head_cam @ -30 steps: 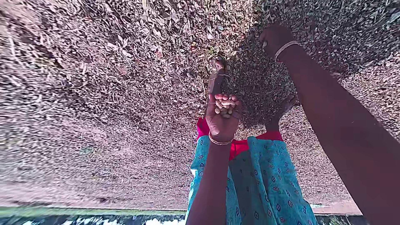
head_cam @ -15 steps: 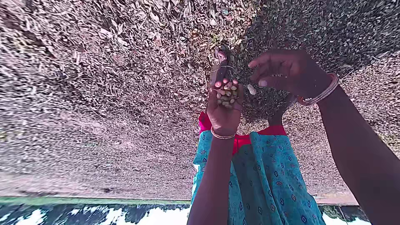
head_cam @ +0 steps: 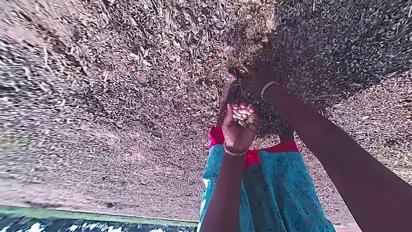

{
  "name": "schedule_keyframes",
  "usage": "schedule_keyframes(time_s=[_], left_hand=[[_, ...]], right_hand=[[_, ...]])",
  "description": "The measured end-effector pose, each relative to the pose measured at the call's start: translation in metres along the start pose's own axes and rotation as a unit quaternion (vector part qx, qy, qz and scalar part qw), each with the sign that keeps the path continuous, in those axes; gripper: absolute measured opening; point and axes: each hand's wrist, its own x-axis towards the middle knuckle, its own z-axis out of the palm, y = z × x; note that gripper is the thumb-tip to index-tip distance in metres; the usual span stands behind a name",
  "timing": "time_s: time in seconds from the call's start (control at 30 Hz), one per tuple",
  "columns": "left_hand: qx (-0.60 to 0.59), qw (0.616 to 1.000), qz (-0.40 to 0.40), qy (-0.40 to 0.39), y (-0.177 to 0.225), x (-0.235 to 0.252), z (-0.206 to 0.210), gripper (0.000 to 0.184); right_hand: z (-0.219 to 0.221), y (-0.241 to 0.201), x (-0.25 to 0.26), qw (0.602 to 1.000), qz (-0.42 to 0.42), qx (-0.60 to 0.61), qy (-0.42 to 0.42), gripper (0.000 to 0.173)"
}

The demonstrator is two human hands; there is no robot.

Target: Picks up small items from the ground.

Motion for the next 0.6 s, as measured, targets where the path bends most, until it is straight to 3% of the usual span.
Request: schedule_keyframes(time_s=[0.07, 0.13, 0.23, 0.3, 0.37, 0.47, 0.53, 0.6], left_hand=[[-0.012, 1.000, -0.001, -0.005, 0.000, 0.000, 0.002, 0.030], [-0.014, 1.000, 0.002, -0.004, 0.002, 0.001, 0.003, 0.029], [-0.013, 1.000, 0.013, 0.006, 0.003, 0.001, 0.003, 0.033], [-0.009, 0.999, 0.014, 0.027, 0.002, 0.001, 0.002, 0.040], [-0.006, 0.999, 0.004, 0.045, 0.000, 0.001, -0.001, 0.041], [-0.006, 0.998, -0.008, 0.055, -0.002, 0.002, -0.002, 0.040], [0.004, 0.999, -0.009, 0.041, 0.000, 0.002, -0.003, 0.042], [0.017, 1.000, 0.006, 0.020, 0.003, 0.001, -0.005, 0.045]], right_hand=[[0.024, 0.007, -0.040, 0.995, 0.039, 0.004, -0.096, 0.044], [0.032, 0.024, -0.071, 0.980, 0.117, 0.004, -0.162, 0.036], [0.004, 0.053, -0.095, 0.964, 0.207, 0.004, -0.166, 0.028], [-0.019, 0.071, -0.088, 0.979, 0.190, 0.035, -0.068, 0.030], [-0.047, 0.075, -0.062, 0.986, 0.120, 0.078, 0.080, 0.033], [-0.092, 0.052, 0.005, 0.937, 0.103, 0.200, 0.268, 0.054], [-0.114, 0.028, 0.048, 0.906, 0.178, 0.250, 0.291, 0.074], [-0.119, 0.007, 0.062, 0.931, 0.208, 0.206, 0.218, 0.085]])
